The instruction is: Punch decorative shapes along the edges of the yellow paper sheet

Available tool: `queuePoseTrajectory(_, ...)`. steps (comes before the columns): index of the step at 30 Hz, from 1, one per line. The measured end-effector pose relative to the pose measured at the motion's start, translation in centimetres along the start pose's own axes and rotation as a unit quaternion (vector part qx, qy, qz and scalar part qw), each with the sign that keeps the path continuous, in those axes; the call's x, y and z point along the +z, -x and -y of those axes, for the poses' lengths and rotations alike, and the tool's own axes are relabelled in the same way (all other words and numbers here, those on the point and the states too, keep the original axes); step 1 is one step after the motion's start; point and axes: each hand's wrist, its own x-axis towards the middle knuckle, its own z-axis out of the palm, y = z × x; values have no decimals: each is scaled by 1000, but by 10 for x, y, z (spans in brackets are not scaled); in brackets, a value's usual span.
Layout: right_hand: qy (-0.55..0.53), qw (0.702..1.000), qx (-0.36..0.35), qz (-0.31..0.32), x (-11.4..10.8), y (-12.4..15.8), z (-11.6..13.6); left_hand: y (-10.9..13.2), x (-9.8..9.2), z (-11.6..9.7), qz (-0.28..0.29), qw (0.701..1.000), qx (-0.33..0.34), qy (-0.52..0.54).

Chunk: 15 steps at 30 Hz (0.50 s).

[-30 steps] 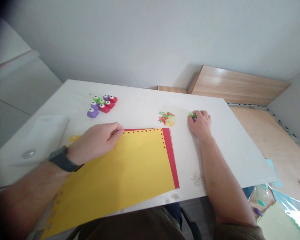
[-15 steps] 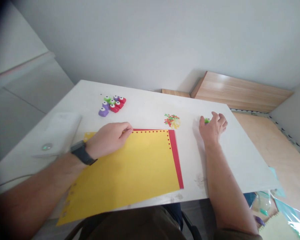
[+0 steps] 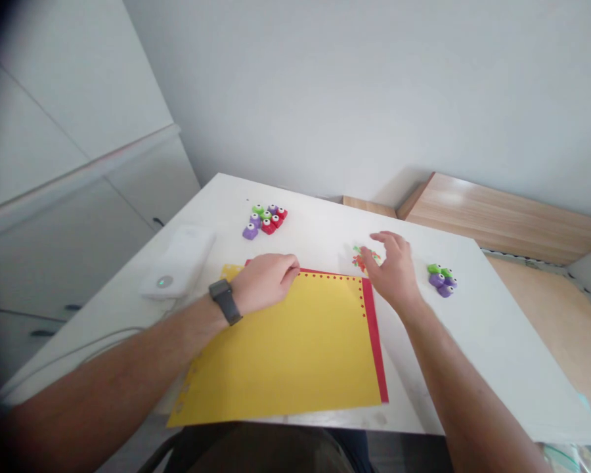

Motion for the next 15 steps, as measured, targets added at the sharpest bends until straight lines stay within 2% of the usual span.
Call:
queuePoseTrajectory(4,-79,985,-92,126,24,-28,69,1,0,1,3,1000,2,2)
queuePoseTrajectory(7,-103,972,-101,185,51,-49,106,1,0,0,0,1000,-2,1)
queuePoseTrajectory(11,-77,963,-108,235,86,-77,135,2,1,-1,1,1000,-5,1)
queuePoseTrajectory(15,-26,946,-131,295,111,-96,153,3,1,-3,3,1000,3,3)
